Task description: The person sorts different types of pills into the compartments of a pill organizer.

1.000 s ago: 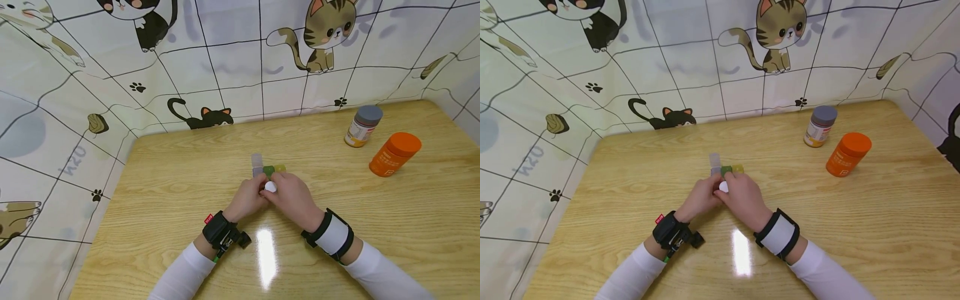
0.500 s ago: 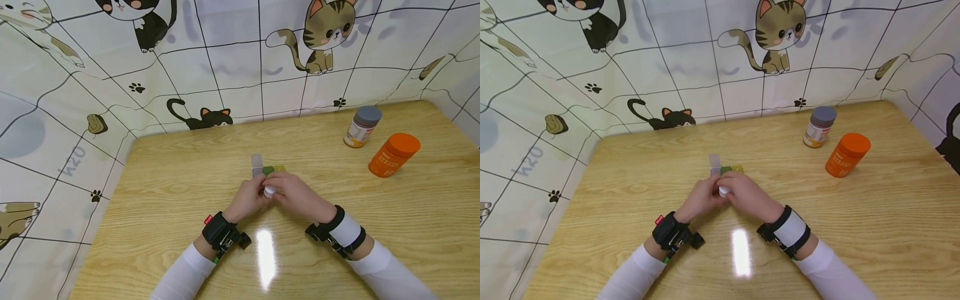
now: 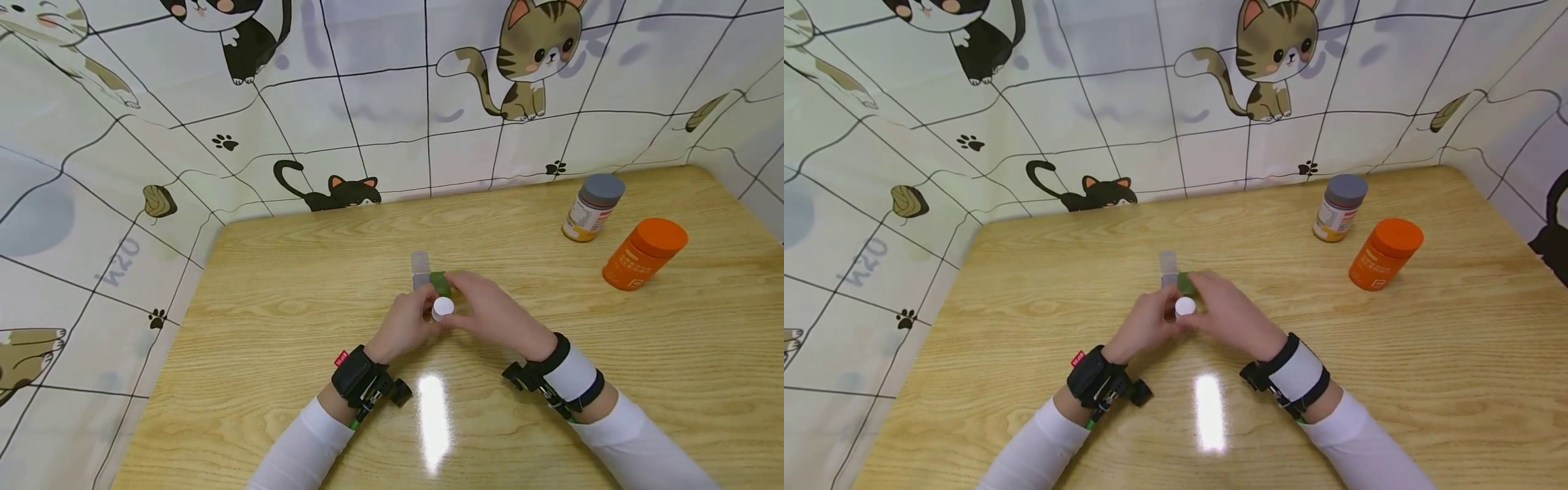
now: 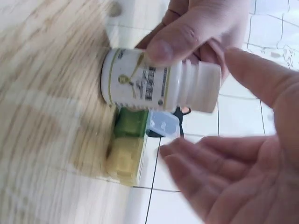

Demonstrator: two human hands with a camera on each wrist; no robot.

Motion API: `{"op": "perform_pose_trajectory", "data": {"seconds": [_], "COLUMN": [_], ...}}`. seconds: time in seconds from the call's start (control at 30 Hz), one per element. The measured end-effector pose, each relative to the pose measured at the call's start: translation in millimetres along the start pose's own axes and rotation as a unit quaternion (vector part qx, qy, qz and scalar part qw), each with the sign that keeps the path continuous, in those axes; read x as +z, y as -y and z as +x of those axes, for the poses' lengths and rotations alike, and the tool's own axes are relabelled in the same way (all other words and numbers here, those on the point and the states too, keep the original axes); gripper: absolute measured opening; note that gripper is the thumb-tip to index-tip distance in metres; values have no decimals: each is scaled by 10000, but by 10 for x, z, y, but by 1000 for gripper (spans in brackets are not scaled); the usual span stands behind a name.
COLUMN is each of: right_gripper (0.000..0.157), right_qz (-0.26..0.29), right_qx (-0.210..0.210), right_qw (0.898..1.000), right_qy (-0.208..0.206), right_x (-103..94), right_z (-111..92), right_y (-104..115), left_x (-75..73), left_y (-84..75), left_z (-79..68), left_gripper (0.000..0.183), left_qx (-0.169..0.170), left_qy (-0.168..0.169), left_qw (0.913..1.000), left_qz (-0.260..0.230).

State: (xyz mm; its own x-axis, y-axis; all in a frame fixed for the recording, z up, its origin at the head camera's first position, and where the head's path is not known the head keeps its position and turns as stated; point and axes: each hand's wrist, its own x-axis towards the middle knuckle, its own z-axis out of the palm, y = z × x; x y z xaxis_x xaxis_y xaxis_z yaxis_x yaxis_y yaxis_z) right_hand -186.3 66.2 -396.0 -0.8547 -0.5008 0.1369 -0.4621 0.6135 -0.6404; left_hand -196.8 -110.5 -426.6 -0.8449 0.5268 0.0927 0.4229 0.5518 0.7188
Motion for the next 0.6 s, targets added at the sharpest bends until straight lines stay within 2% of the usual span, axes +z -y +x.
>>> {"op": "perform_pose_trajectory", "data": {"seconds": [0.1,0.23,0.37,0.6], "right_gripper": [38,31,28,26], "right_qz": [-196,-659,-894,-991], "right_qx": [327,507,510,402], "right_qw": [9993,9963,9930,9916], "right_qy": [51,-231,-584,-731], "right_x": [50,120,160,180], "right_z": [13,21,15,11], "right_y": [31,95,138,149], "left_x": [3,10,13,11], "left_y": [0,2,5,9], "left_z": [-2,0,6,9], "left_gripper": [27,27,28,27], "left_qx": [2,-14,-38,-2], "left_qy": [-33,-43,-43,-59], "left_qw": [10000,10000,9999,9999], "left_qz": [-13,77,129,122]}}
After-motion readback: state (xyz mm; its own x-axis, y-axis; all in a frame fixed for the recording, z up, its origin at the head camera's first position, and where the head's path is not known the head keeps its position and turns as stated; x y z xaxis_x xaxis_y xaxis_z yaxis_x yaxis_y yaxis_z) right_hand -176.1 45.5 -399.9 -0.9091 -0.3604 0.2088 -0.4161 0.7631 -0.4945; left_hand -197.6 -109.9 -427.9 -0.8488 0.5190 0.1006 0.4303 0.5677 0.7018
